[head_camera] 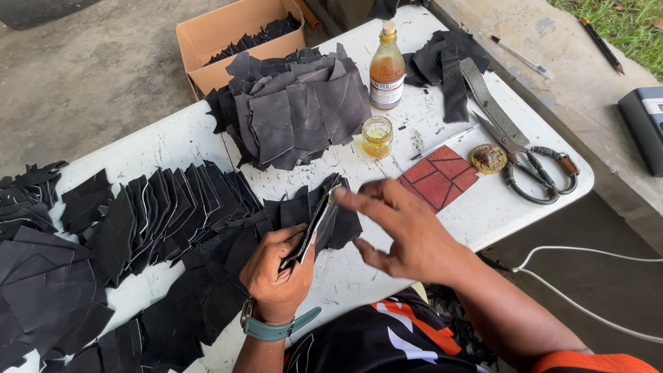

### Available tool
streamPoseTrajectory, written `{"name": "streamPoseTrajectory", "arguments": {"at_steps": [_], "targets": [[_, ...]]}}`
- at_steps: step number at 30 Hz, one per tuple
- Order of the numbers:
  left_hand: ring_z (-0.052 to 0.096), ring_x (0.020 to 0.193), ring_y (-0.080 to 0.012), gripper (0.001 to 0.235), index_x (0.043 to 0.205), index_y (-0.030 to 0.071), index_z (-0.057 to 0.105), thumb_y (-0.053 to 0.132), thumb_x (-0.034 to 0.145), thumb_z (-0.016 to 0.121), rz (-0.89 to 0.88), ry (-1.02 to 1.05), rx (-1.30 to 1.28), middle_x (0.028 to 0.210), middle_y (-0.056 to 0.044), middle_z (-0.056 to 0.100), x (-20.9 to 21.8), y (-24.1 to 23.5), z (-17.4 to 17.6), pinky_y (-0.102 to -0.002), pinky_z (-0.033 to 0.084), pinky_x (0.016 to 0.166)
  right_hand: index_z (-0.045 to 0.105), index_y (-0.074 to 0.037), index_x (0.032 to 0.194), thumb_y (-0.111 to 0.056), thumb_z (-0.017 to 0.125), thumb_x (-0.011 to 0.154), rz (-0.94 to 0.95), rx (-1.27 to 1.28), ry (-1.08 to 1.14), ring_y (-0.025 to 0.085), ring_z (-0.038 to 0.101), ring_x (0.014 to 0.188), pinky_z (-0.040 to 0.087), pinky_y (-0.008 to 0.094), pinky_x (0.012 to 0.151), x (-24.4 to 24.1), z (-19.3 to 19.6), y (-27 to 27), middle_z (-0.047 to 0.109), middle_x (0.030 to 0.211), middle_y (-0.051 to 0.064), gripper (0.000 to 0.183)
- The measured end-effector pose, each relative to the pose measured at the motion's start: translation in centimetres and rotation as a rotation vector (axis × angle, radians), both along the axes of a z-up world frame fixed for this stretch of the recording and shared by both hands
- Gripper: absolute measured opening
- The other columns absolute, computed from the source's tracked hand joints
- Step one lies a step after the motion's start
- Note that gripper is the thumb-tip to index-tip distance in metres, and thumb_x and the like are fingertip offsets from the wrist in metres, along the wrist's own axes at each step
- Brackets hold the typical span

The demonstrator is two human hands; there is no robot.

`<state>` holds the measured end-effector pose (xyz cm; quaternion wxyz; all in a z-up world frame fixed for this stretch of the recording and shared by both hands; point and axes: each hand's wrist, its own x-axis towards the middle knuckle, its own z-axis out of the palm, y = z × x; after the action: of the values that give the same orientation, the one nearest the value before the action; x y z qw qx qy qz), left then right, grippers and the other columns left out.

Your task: The person repeatedly picks up black rubber pieces from a pile on a white table, applies a yellow adhesive from a small jar to the edges using a finger, and places the treated pieces into a cardboard box. The process is repeated continuously throughout the clip.

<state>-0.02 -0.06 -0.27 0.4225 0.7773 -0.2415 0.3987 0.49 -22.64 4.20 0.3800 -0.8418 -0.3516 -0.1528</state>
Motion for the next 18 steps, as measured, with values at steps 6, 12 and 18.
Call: {"name": "streamPoseTrajectory", "arguments": {"at_steps": [6, 12, 18], "targets": [[0.079, 0.084, -0.0209, 0.025, 0.082, 0.000, 0.058, -0.003, 0.084, 0.082, -0.006, 0.030, -0.027, 0.093, -0.014, 0.075, 0.1, 0.0, -0.2, -0.028, 0.062, 0.064, 0.047, -0.020, 0.155, -0.008, 0.083, 0.077, 0.193, 0.150, 0.172, 0.028, 0.063, 0.104, 0.055, 0.039, 0.090, -0.1, -0.3, 0.5, 0.059, 0.120, 0.013, 0.087], [0.076, 0.077, -0.0168, 0.025, 0.080, 0.001, 0.057, -0.002, 0.084, 0.082, -0.014, 0.090, -0.075, 0.093, -0.013, 0.076, 0.0, -0.2, -0.4, -0.026, 0.058, 0.061, 0.046, -0.023, 0.156, -0.006, 0.080, 0.077, 0.115, -0.042, -0.028, 0.030, 0.061, 0.102, 0.053, 0.041, 0.088, -1.3, -1.9, 1.9, 0.059, 0.119, 0.013, 0.088], [0.076, 0.077, -0.0169, 0.019, 0.084, -0.001, 0.061, -0.004, 0.085, 0.080, -0.018, 0.083, -0.082, 0.094, -0.013, 0.076, -0.2, 0.0, 0.0, -0.027, 0.058, 0.063, 0.060, -0.019, 0.130, -0.008, 0.079, 0.070, 0.036, -0.034, -0.176, 0.033, 0.061, 0.099, 0.050, 0.045, 0.085, -1.1, -1.8, 1.4, 0.060, 0.113, 0.013, 0.064]]}}
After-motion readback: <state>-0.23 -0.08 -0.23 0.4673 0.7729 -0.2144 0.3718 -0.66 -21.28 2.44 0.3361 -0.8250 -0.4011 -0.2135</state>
